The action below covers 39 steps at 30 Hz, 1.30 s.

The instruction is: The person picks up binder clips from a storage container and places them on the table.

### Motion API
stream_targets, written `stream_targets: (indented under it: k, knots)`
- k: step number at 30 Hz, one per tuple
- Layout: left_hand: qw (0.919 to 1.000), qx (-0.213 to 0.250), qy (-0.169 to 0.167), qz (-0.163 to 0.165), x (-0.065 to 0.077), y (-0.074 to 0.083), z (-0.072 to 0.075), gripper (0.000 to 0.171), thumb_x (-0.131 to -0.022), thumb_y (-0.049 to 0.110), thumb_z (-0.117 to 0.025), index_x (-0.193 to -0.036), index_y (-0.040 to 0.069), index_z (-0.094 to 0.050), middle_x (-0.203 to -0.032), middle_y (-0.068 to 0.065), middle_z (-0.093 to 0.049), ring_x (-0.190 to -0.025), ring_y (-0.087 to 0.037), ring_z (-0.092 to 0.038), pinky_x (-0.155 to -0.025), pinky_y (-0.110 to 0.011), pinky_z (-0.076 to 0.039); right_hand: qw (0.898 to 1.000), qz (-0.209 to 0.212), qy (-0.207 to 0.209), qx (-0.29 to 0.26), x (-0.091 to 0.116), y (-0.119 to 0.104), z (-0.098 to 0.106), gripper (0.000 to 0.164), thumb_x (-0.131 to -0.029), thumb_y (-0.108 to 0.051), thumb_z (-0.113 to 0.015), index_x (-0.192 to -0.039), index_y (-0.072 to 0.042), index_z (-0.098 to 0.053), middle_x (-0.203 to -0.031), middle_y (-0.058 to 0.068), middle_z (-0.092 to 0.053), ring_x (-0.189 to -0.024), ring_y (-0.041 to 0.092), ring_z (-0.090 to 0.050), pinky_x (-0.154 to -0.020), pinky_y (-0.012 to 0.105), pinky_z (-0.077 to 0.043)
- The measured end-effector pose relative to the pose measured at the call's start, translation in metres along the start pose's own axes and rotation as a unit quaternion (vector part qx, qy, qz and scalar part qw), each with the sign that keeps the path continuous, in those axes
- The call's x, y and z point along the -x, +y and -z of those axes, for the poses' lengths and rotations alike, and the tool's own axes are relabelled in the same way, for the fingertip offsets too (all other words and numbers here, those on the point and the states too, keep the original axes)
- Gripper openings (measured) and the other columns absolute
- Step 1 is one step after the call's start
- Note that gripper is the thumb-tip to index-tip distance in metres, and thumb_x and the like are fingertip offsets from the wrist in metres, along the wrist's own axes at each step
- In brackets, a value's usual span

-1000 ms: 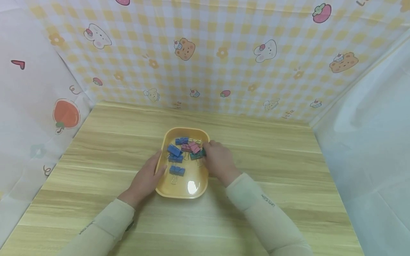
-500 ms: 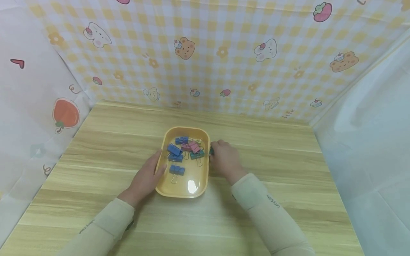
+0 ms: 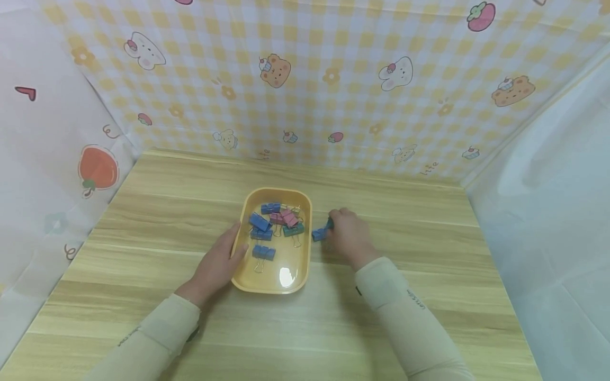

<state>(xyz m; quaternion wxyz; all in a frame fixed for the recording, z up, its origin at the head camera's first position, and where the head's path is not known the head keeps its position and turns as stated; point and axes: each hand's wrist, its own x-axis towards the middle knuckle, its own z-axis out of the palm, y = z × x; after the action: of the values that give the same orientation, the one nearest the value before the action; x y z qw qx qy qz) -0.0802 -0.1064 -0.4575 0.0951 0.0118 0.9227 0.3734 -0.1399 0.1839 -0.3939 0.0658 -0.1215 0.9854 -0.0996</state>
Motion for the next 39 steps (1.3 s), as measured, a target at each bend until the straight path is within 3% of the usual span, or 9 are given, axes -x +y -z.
stream_targets:
  k: [17, 39]
  knots:
    - [1.0000, 0.000, 0.002, -0.003, 0.000, 0.000, 0.001, 0.068, -0.101, 0.037, -0.046, -0.156, 0.013, -0.014, -0.156, -0.017, -0.027, -0.142, -0.036, -0.027, -0.114, -0.051, -0.027, 0.999, -0.029, -0.029, 0.000, -0.003, 0.025, -0.010, 0.037, -0.088, -0.015, -0.063, -0.121, 0.001, -0.061, -0.104, 0.016, -0.062, -0.076, 0.022, -0.055, -0.060, 0.036, -0.051]
    - [1.0000, 0.001, 0.000, 0.000, 0.000, 0.001, 0.001, 0.068, -0.101, 0.037, -0.047, -0.156, 0.014, -0.014, -0.156, -0.016, -0.027, -0.142, -0.036, -0.027, -0.114, -0.052, -0.027, 0.996, -0.045, -0.077, 0.018, -0.015, 0.037, -0.024, 0.036, -0.088, -0.017, -0.067, -0.120, -0.002, -0.062, -0.105, 0.015, -0.065, -0.080, 0.022, -0.057, -0.061, 0.037, -0.051]
